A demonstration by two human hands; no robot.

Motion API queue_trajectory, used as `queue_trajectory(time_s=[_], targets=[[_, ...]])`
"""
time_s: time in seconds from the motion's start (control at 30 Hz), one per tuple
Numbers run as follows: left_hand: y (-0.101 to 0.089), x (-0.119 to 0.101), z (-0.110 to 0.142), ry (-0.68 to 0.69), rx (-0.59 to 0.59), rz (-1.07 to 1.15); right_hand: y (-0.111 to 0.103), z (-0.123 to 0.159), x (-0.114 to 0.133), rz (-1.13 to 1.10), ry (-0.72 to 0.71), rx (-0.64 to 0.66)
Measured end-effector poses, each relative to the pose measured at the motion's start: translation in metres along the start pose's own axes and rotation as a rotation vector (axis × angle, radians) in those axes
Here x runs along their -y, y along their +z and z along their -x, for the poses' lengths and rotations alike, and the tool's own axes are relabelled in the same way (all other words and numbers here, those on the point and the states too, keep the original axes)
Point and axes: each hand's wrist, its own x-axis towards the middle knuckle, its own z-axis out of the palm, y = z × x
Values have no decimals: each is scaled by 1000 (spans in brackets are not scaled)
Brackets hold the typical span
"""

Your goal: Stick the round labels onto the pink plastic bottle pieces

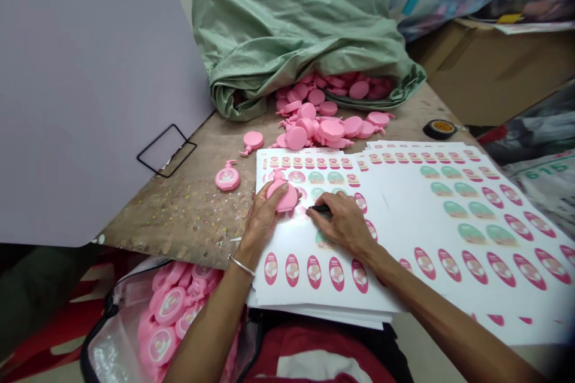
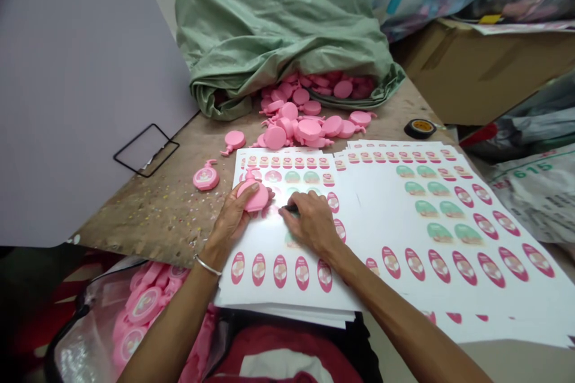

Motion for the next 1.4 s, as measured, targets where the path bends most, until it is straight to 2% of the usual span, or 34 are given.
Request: queue_trajectory(time_s=[0.07,0.13,0.23,0.4,0.53,0.67,1.1,1.4], targets=[[-1,2,-1,14,7,20,2,0,2,32,-18,-32],[-3,3,-2,32,10,63,1,2,6,54,-96,-95],[-5,2,-2,35,-3,118,-9,5,13,-35,-182,-179],[5,-11,12,-15,43,32,-44,-7,27,-452,78,-194],[19,-21,28,-110,77,7,-62,-20,38,-471,-13,-137],[25,-25,36,-205,109,41,-63,-21,44,-445,-73,-137],[25,-26,42,-216,165,83,-64,-17,43,-397,-147,-114],[25,-26,41,-226,154,103,-66,-16,44,-379,-174,-117]])
